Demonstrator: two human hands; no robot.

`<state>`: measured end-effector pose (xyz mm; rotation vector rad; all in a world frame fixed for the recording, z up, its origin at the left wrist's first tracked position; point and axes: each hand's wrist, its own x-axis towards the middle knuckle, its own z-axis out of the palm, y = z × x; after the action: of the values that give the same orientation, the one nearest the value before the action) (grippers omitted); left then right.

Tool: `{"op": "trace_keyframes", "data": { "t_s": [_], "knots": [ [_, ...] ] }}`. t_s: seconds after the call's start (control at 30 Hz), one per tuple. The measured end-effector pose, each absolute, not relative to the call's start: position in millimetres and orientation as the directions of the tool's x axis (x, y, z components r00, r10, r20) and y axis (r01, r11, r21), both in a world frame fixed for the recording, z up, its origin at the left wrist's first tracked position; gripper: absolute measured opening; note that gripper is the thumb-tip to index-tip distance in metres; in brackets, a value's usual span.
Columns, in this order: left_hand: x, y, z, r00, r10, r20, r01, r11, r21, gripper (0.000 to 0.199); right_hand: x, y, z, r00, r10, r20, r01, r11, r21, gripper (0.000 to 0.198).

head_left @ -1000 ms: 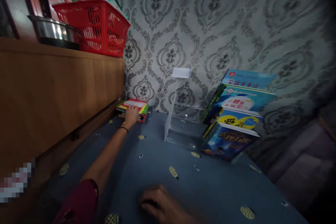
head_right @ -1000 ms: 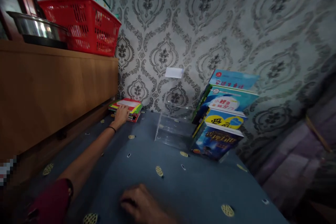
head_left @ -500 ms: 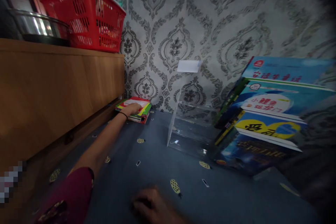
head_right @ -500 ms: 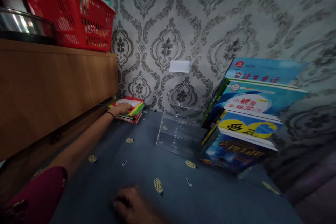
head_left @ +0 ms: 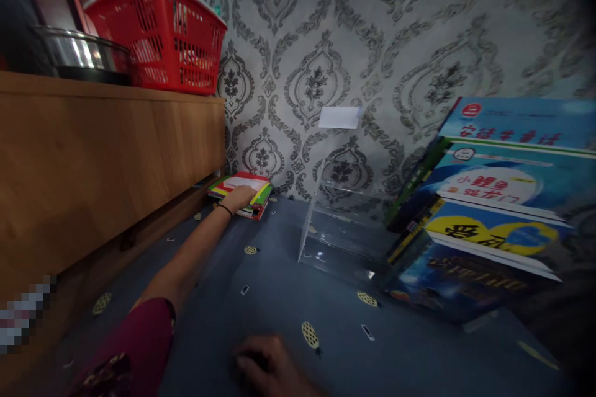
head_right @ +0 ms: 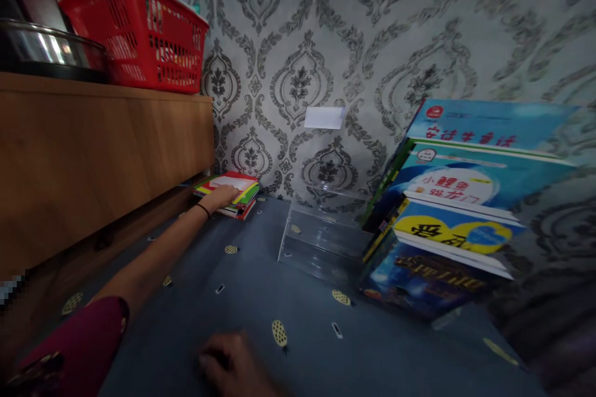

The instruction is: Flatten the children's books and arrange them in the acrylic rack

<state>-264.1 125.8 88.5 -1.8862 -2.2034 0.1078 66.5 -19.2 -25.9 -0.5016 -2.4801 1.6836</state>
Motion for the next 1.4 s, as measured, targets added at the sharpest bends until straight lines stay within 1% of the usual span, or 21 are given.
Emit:
{"op": "trace_keyframes", "data": {
  "t_s": [0.13,0.23,0.3,0.43,0.67,0.77,0.8,0.83,0.93,1.0,1.13,1.3,1.4],
  "knots": [
    [-254,118,88,-0.159,0.970,0.181,0.958,0.196,-0.210,0.037,65,-18,-35,-0.942,0.328,-0.066,0.176,0.318,-0.931,0.044],
    [-248,113,89,-0.172,0.964,0.203,0.956,0.212,-0.200,0.031,66,-18,-32,-0.941,0.333,-0.065,0.173,0.307,-0.936,0.042],
    [-245,110,91,-0.178,0.960,0.215,0.955,0.221,-0.196,0.029,66,-19,-27,-0.946,0.316,-0.071,0.167,0.286,-0.944,0.040],
    [-236,101,96,-0.189,0.953,0.236,0.951,0.237,-0.197,0.037,63,-19,-19,-0.956,0.286,-0.064,0.138,0.245,-0.960,0.042],
    [-213,82,90,-0.148,0.944,0.294,0.959,0.210,-0.190,0.049,65,-18,-31,-0.943,0.329,-0.046,0.122,0.213,-0.969,0.049],
    [-217,69,83,-0.165,0.943,0.290,0.957,0.224,-0.183,0.066,65,-18,-35,-0.940,0.335,-0.059,0.130,0.194,-0.972,0.049],
    [-221,64,82,-0.184,0.940,0.286,0.953,0.242,-0.182,0.069,65,-18,-35,-0.940,0.334,-0.062,0.131,0.187,-0.974,0.050],
    [-227,58,80,-0.207,0.937,0.282,0.947,0.265,-0.183,0.068,64,-18,-35,-0.940,0.334,-0.061,0.129,0.185,-0.974,0.051],
    [-241,42,77,-0.265,0.926,0.271,0.928,0.320,-0.188,0.053,62,-18,-32,-0.945,0.324,-0.050,0.112,0.177,-0.978,0.052],
    [-245,35,75,-0.276,0.924,0.264,0.924,0.331,-0.193,0.050,60,-17,-30,-0.949,0.307,-0.065,0.113,0.141,-0.983,0.054],
    [-233,31,72,-0.267,0.928,0.261,0.922,0.325,-0.210,0.046,58,-18,-28,-0.942,0.320,-0.101,0.124,0.050,-0.991,0.061],
    [-196,29,65,-0.246,0.932,0.264,0.919,0.311,-0.243,0.043,59,-16,-23,-0.924,0.371,-0.087,0.074,-0.047,-0.996,0.073],
    [-174,18,60,-0.243,0.934,0.260,0.915,0.310,-0.259,0.040,58,-8,-18,-0.900,0.434,-0.040,0.010,-0.071,-0.997,0.069]
  ]
}}
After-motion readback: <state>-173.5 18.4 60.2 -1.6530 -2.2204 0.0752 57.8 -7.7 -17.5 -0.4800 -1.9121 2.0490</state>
